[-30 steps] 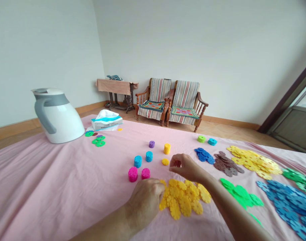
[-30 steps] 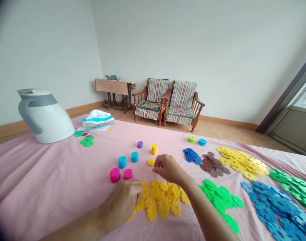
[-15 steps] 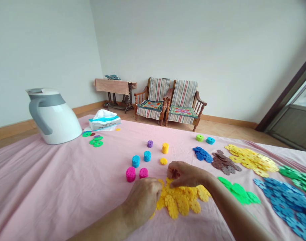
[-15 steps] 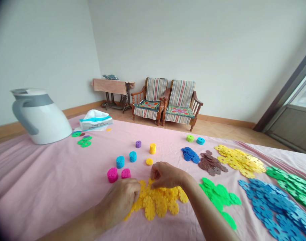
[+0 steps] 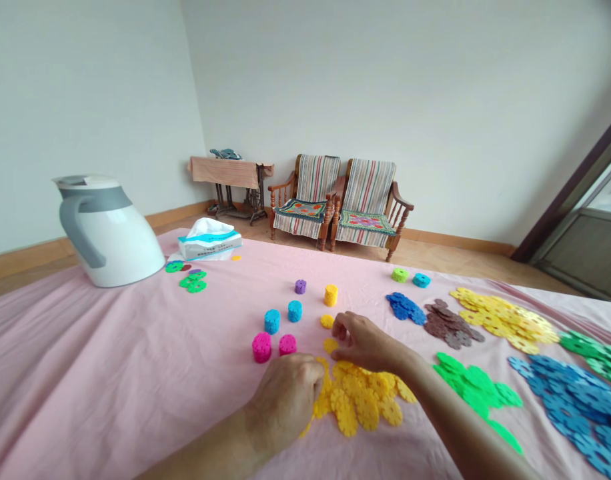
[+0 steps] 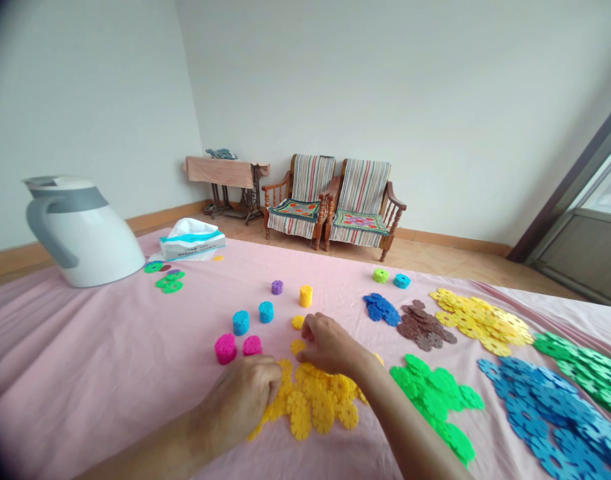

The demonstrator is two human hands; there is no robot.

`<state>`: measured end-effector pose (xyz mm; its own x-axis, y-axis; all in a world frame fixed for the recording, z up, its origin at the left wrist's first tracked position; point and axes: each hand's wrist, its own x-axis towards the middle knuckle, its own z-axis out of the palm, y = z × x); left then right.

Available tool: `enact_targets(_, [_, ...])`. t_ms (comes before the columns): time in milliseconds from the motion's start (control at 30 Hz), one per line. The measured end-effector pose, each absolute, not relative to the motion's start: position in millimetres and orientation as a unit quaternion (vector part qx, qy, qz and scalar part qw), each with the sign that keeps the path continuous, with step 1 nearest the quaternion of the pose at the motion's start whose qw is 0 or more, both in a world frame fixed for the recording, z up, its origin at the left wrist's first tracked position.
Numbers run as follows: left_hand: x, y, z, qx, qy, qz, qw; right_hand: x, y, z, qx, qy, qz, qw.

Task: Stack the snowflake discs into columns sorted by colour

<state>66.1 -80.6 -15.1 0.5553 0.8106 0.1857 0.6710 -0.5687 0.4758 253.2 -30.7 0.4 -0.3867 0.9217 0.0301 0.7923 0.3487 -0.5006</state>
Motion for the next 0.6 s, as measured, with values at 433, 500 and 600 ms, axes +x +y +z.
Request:
enact_targets(433, [65.9, -80.5, -11.3, 0.864, 0.422, 0.203, 0.187, 224.1, -50.6, 7.3, -0.545, -0.836, 0.031, 0.052])
enact_targets(500, [65.7, -80.4, -11.0, 0.864, 0.421, 0.207, 0.183, 219.1, -53.6, 6.0, -0.539, -0.842, 0.004, 0.038])
enact_targets(600, [65.2, -80.6, -11.5, 0.865, 0.418, 0.211, 0.182, 218.3, -53.6, 3.5, -0.532, -0.845, 0.001, 0.050])
